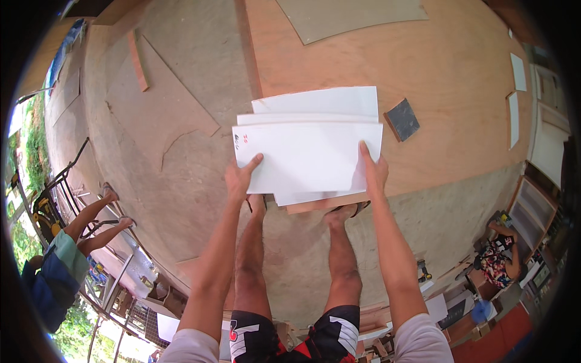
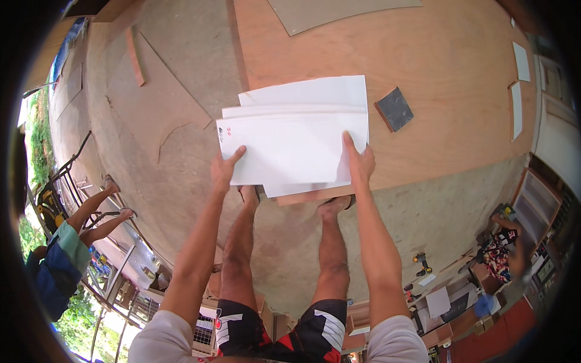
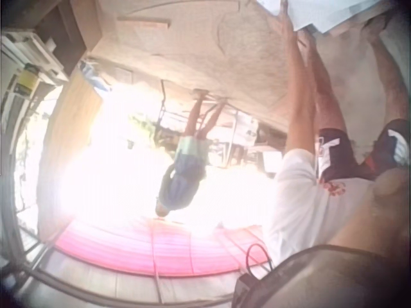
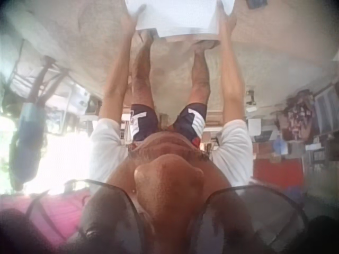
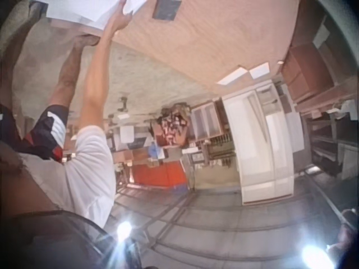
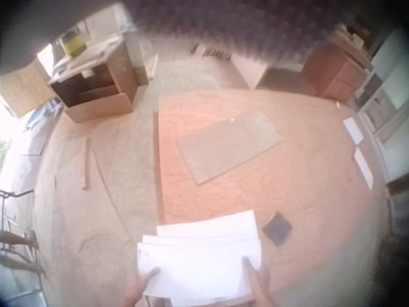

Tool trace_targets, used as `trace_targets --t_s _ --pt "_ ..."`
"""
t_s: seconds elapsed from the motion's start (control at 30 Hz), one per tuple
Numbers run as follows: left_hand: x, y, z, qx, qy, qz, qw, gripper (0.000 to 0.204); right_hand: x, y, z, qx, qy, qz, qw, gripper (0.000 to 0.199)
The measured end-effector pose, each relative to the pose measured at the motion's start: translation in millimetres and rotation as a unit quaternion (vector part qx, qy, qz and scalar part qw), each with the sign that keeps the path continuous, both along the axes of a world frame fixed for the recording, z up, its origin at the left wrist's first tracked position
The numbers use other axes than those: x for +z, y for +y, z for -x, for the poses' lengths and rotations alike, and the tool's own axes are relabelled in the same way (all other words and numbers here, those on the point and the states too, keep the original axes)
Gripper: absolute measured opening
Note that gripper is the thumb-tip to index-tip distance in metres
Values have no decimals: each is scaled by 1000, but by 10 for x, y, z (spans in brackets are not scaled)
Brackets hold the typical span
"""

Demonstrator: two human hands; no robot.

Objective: The person cuts white panels on a table saw, stacks them, then fits them into a partially assembled cabinet. He measures the interior with a tape measure to check fit.

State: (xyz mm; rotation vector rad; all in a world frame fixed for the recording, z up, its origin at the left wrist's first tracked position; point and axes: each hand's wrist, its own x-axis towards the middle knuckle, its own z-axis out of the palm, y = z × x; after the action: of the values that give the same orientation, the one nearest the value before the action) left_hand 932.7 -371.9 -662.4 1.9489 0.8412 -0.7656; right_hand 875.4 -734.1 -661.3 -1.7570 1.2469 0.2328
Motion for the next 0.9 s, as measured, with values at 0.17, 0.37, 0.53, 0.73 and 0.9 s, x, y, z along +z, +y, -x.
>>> trace_targets --t_s 0.17,0.37,0.53,0.73,0.9 --pt "133 17 -980 -38 -109 31 993 76 11 -137 -1122 79 -51 53 994 90" --pt "76 79 -2136 -58 -130 2 990 81 182 -201 -2441 171 -9 92 981 106" --pt "-643 -15 -2560 -155 -129 -53 978 78 -682 -314 -2744 283 -3 138 949 120" --pt "-1115 -68 -2467 -160 -198 -139 957 72 -915 -179 -2662 372 29 223 901 126" --pt "-887 -112 -2491 -128 -141 -84 978 68 -777 -359 -2688 261 -52 114 957 113"
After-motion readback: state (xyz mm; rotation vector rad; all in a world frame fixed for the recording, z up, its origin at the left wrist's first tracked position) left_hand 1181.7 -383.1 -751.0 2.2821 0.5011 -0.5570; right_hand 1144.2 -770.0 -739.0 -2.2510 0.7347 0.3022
